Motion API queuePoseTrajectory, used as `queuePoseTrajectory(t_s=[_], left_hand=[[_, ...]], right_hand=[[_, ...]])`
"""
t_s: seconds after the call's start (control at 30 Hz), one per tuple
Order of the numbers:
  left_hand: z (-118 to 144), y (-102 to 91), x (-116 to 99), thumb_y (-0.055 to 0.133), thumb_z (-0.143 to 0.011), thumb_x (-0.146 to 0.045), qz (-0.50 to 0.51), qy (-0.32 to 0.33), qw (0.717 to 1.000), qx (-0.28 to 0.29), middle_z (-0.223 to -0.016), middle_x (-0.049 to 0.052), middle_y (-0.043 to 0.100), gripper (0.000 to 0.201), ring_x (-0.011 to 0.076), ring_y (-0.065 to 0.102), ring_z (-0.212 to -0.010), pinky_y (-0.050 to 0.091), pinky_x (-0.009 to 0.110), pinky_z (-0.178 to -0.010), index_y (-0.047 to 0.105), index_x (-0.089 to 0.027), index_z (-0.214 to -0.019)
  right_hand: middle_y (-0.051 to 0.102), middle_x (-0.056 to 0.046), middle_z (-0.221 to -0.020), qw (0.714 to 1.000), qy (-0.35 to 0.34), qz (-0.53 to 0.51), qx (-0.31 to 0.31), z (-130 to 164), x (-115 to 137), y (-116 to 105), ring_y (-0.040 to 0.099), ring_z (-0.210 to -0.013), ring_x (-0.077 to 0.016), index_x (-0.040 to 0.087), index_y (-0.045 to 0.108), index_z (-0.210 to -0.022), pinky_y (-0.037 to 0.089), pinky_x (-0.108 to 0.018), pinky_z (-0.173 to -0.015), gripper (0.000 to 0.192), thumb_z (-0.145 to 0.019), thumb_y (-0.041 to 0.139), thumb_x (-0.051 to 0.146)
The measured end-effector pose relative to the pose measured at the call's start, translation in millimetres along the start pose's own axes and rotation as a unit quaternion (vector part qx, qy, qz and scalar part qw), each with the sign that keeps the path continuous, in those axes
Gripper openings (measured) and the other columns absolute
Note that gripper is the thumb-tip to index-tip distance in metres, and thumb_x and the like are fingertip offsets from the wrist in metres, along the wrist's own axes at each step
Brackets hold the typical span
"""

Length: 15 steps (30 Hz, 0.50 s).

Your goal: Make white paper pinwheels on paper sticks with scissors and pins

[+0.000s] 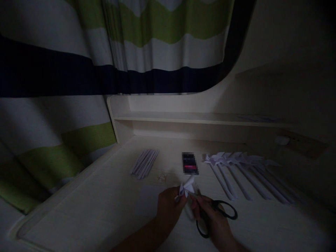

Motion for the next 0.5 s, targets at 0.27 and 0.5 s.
queuePoseTrajectory(t_s=[0.27, 0.5], left_hand=[[-2.4, -2.4, -1.2, 0.049, -0.07, -0.021, 0.012, -0.038, 0.999, 0.007, -0.055, -0.001, 0.06, 0.014, 0.0091, 0.053, -0.05, 0.038, 0.016, -0.048, 0.059, -0.016, -0.062], [-0.2, 0.6, -3.4, 0.047, -0.071, -0.02, -0.016, -0.005, 1.0, 0.011, -0.059, -0.001, 0.063, 0.015, 0.0091, 0.056, -0.052, 0.04, 0.016, -0.05, 0.062, -0.017, -0.067]], right_hand=[[0.052, 0.001, -0.046, 0.996, 0.003, 0.093, -0.009, 1.7, 2.7, -1.0, 0.052, -0.055, -0.0139, 0.017, 0.059, -0.062, 0.038, -0.026, -0.066, 0.035, -0.08, 0.043, 0.043], [0.057, 0.0, -0.049, 0.992, -0.025, 0.121, -0.034, 3.7, -3.8, -3.6, 0.055, -0.057, -0.0159, 0.02, 0.059, -0.057, 0.04, -0.025, -0.064, 0.039, -0.082, 0.039, 0.042]])
Point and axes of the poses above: each hand's wrist, its own z-axis away from the middle knuckle, its own y-axis out of the palm, x = y × z, the point moved 5 cm from there along -z, towards the middle knuckle
